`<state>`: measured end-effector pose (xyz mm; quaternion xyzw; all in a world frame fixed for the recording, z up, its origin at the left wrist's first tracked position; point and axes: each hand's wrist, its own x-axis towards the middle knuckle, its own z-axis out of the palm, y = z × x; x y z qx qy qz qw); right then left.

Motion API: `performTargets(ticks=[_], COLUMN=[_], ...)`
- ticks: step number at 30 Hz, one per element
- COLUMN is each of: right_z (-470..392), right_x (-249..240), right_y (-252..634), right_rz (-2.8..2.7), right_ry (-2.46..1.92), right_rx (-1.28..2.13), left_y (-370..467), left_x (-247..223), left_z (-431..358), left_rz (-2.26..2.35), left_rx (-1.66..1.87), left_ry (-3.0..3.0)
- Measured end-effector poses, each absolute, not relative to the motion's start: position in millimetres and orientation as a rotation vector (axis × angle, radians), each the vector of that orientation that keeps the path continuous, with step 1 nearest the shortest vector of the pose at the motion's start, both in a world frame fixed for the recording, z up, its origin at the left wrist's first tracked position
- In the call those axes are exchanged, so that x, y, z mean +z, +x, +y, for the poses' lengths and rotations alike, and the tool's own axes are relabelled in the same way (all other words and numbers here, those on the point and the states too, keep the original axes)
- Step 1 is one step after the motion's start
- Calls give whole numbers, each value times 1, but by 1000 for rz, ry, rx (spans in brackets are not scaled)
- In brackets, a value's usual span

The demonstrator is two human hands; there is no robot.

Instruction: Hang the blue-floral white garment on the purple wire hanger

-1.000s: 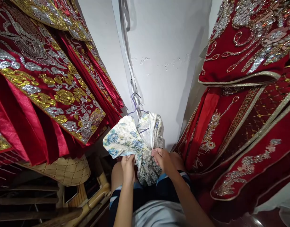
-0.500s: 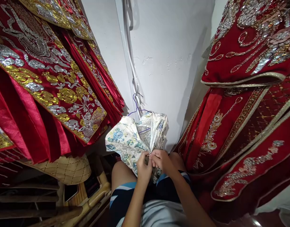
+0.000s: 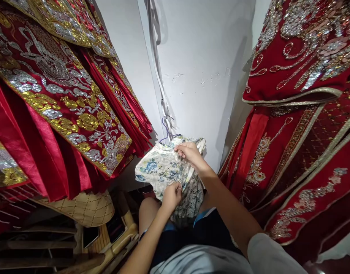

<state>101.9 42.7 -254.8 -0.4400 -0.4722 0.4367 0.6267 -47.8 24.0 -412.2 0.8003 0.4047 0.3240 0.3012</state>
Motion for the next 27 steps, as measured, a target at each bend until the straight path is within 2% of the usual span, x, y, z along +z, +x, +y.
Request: performTargets(ticks=[4,10,14,20,25,27], right_z=[38,33,30,39,34,26], right_x=[-260,-268,-263,-284,-325,-338], right_y=[98,100,102,106,102,100], right_rz=[-1168,-1197,-1248,-1220,-1218,-1197], right_ry=[-1017,-1001,-979,-1113,-1210,-1206], right_rx=[995,975,939,922,1016,1061], left_y=[-60,-61,-50,-41,-72,-95], left_x=[-388,-300,-264,-260,-267,-278], left_z=[31,51,67,50,57,74], left_rz=[975,840,808,838,1062,1107], left_rx=[783,1356,1351,1585,2167,2276], left_ry=[2103,1913,2142,2266,1685,1430])
